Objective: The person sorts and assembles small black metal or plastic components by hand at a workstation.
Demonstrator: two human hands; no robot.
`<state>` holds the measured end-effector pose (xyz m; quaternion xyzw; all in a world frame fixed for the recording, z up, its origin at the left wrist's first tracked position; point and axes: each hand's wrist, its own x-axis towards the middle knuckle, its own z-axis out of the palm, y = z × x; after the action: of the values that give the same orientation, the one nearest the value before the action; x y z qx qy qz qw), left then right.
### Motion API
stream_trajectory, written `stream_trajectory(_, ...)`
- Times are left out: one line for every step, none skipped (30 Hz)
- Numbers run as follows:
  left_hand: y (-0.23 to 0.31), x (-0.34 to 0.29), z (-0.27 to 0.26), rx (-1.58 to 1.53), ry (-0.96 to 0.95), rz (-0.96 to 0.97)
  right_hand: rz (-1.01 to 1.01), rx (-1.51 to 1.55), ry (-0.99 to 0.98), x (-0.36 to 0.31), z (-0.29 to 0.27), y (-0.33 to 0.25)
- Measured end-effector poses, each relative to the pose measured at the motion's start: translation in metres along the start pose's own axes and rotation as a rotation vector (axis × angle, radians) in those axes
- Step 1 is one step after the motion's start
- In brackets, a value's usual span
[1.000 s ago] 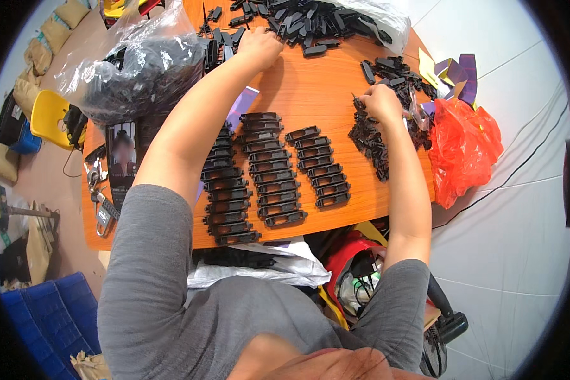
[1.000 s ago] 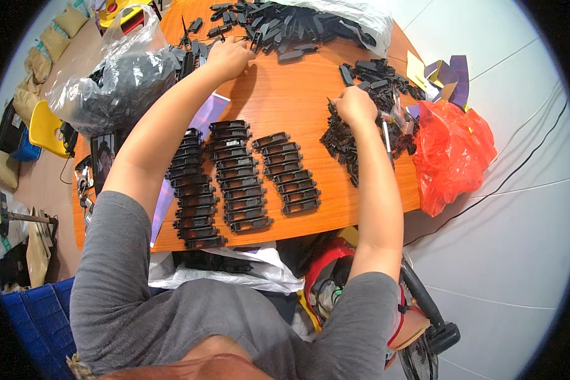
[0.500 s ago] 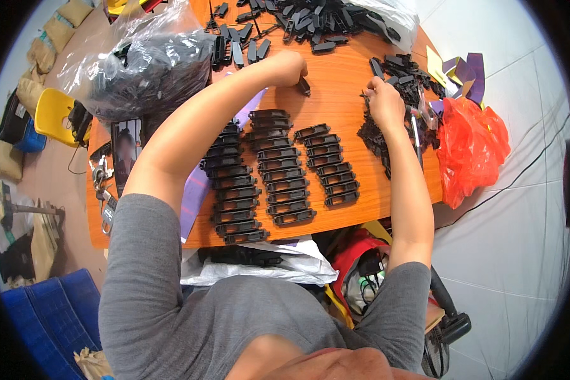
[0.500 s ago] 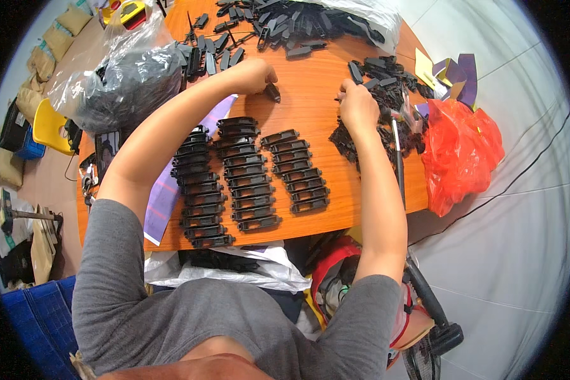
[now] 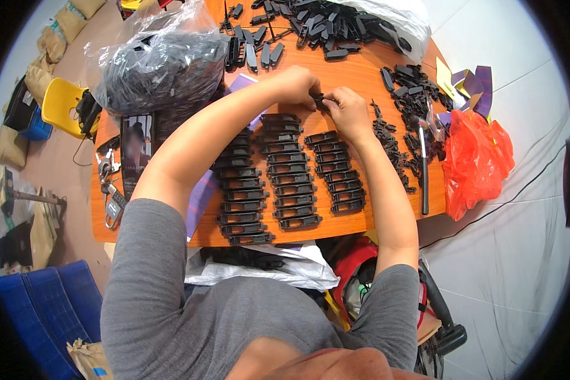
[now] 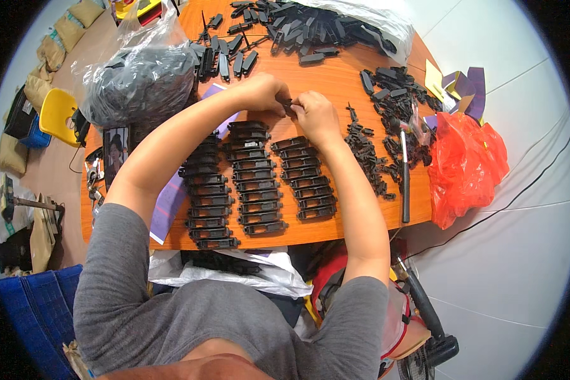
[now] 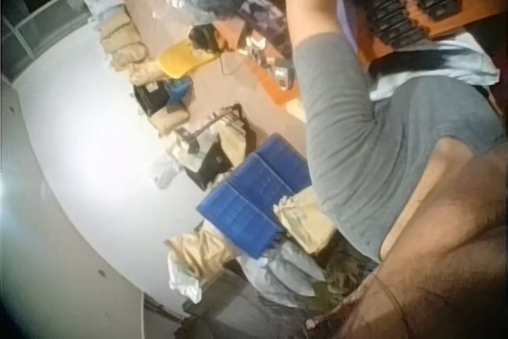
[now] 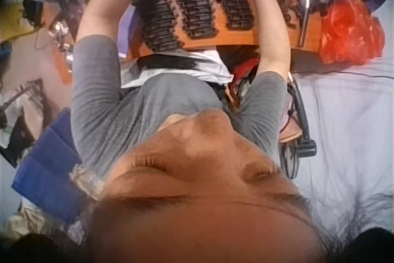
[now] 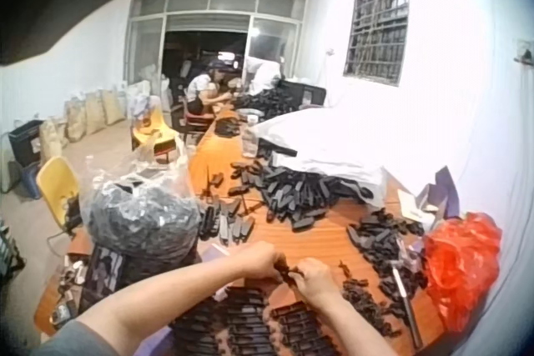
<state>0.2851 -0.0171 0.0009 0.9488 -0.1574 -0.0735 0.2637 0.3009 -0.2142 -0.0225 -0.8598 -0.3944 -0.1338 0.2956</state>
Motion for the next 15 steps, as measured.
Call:
stream_trajectory(0.0, 0.001, 0.0, 0.0, -0.005, 0.004, -0.002, 0.001, -0.002, 0.001, 0.001, 0.001)
stream_trajectory(0.0, 0.001, 0.0, 0.0, -0.009, 0.008, -0.049, -0.042, 0.0, 0.003, 0.001, 0.002)
stream_trajectory(0.001, 0.001, 0.0, -0.003, -0.011, 0.008, -0.094, -0.086, 0.001, 0.003, 0.0, 0.001)
stream_trajectory(0.002, 0.0, 0.0, -0.016, 0.002, 0.008, -0.092, -0.087, -0.002, 0.004, -0.001, 0.001)
stream_trajectory(0.003, 0.0, 0.0, -0.029, 0.015, 0.01, -0.112, -0.142, -0.062, 0.006, -0.002, 0.0)
stream_trajectory(0.001, 0.0, 0.0, -0.03, 0.014, 0.009, -0.134, -0.195, -0.122, 0.01, -0.004, -0.004)
stream_trajectory(-0.001, -0.001, 0.0, -0.024, 0.018, -0.004, -0.134, -0.195, -0.122, 0.015, -0.008, -0.008)
stream_trajectory(-0.002, -0.001, 0.0, -0.018, 0.021, -0.018, -0.052, -0.196, -0.246, 0.02, -0.012, -0.012)
stream_trajectory(-0.001, -0.001, 0.0, -0.018, 0.022, -0.015, 0.031, -0.2, -0.368, 0.026, -0.015, -0.014)
stream_trajectory(0.0, -0.001, 0.0, -0.012, 0.018, -0.019, 0.032, -0.201, -0.367, 0.03, -0.017, -0.017)
stream_trajectory(0.001, -0.002, 0.001, -0.007, 0.013, -0.024, 0.157, -0.132, -0.396, 0.035, -0.017, -0.019)
stream_trajectory(0.0, 0.0, 0.002, -0.005, 0.015, -0.02, 0.283, -0.064, -0.421, 0.04, -0.017, -0.018)
stream_trajectory(-0.001, 0.001, 0.004, 0.008, 0.029, -0.014, 0.284, -0.065, -0.418, 0.044, -0.016, -0.015)
stream_trajectory(-0.003, 0.003, 0.006, 0.021, 0.042, -0.008, 0.305, -0.092, -0.466, 0.048, -0.014, -0.011)
stream_trajectory(-0.001, 0.001, 0.005, 0.02, 0.036, -0.011, 0.327, -0.113, -0.52, 0.049, -0.013, -0.013)
